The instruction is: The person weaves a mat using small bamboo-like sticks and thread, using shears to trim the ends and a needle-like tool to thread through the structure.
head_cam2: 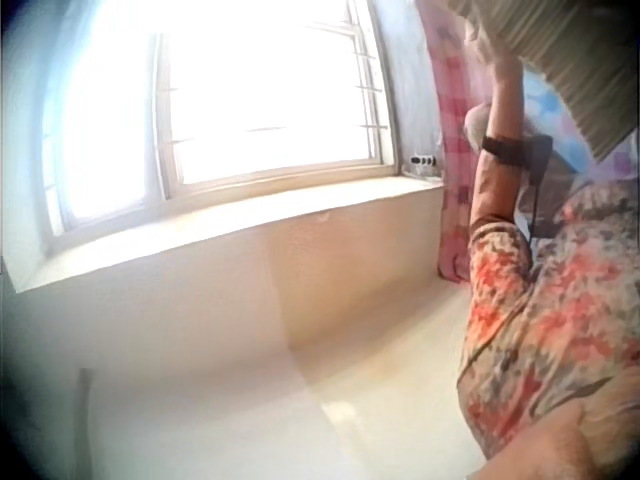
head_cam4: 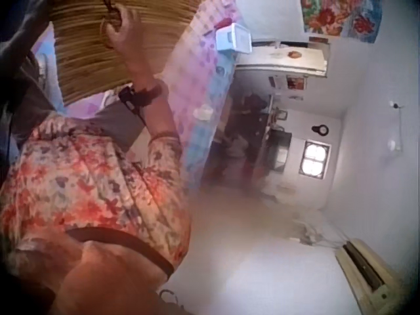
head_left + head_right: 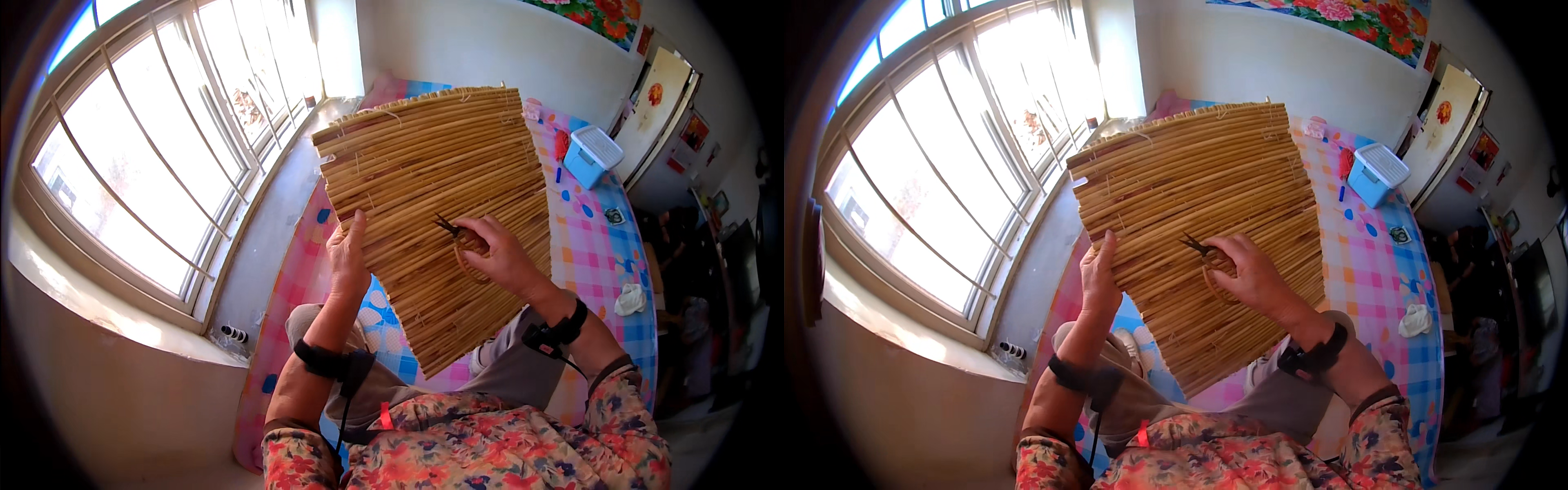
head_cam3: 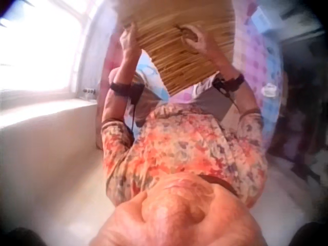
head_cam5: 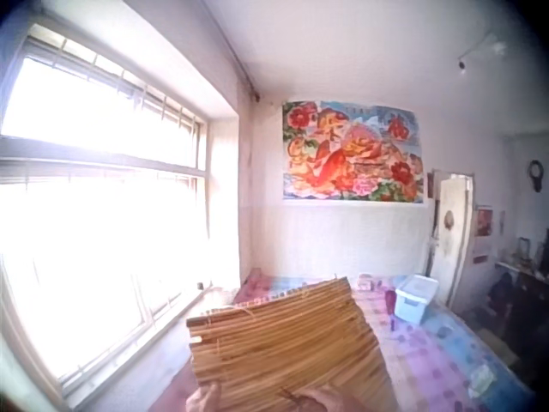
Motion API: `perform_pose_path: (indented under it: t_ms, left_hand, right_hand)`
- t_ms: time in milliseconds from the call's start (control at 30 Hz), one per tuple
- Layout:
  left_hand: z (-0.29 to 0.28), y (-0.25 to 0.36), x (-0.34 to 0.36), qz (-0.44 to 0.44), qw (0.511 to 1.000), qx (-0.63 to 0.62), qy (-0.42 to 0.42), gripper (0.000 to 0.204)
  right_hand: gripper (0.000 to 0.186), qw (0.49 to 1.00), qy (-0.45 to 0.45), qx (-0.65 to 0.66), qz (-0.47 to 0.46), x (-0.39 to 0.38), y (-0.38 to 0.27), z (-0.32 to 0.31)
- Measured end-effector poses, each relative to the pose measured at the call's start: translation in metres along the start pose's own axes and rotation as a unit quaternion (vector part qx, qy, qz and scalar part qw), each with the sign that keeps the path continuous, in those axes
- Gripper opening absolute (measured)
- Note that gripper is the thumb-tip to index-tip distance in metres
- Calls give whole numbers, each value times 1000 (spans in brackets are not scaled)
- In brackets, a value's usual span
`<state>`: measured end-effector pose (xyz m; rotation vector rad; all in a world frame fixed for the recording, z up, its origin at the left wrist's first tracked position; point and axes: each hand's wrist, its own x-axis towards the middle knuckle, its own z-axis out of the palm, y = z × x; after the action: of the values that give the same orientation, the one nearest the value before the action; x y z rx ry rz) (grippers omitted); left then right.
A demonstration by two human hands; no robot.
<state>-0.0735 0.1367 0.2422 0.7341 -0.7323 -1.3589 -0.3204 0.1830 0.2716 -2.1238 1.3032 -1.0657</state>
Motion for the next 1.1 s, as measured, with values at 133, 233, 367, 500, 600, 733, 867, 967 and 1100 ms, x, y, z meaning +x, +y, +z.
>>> perform_pose_path:
  t_ms: [133, 233, 367, 500, 600, 733, 867, 967, 1100]
  left_hand:
    - [-38, -52, 18, -67, 996, 37, 43, 29]
    - [-66, -88, 34, -89, 994, 46, 51, 27]
    - [-81, -107, 44, -156, 983, 50, 79, 29]
    - [-92, -114, 55, -177, 979, 53, 85, 32]
    - [-103, -118, 70, -211, 974, 37, 72, 34]
    - [-109, -130, 76, -228, 968, 71, 77, 38]
    - [-113, -137, 79, -222, 968, 79, 79, 43]
    - [-106, -127, 82, -259, 958, 77, 97, 44]
    - [-109, -137, 82, -232, 966, 72, 90, 44]
  right_hand:
    - [46, 990, -17, -132, -52, 23, 20, 30]
    - [45, 978, -33, -192, -70, 40, 47, 56]
    - [46, 969, -55, -227, -81, 53, 82, 83]
    - [47, 962, -65, -232, -128, 72, 99, 112]
    - [47, 949, -66, -258, -166, 91, 111, 129]
    - [40, 951, -45, -258, -162, 99, 133, 141]
    - [36, 951, -43, -242, -187, 101, 146, 146]
    - [36, 947, -50, -246, -199, 104, 143, 151]
    - [40, 964, -60, -204, -159, 106, 145, 157]
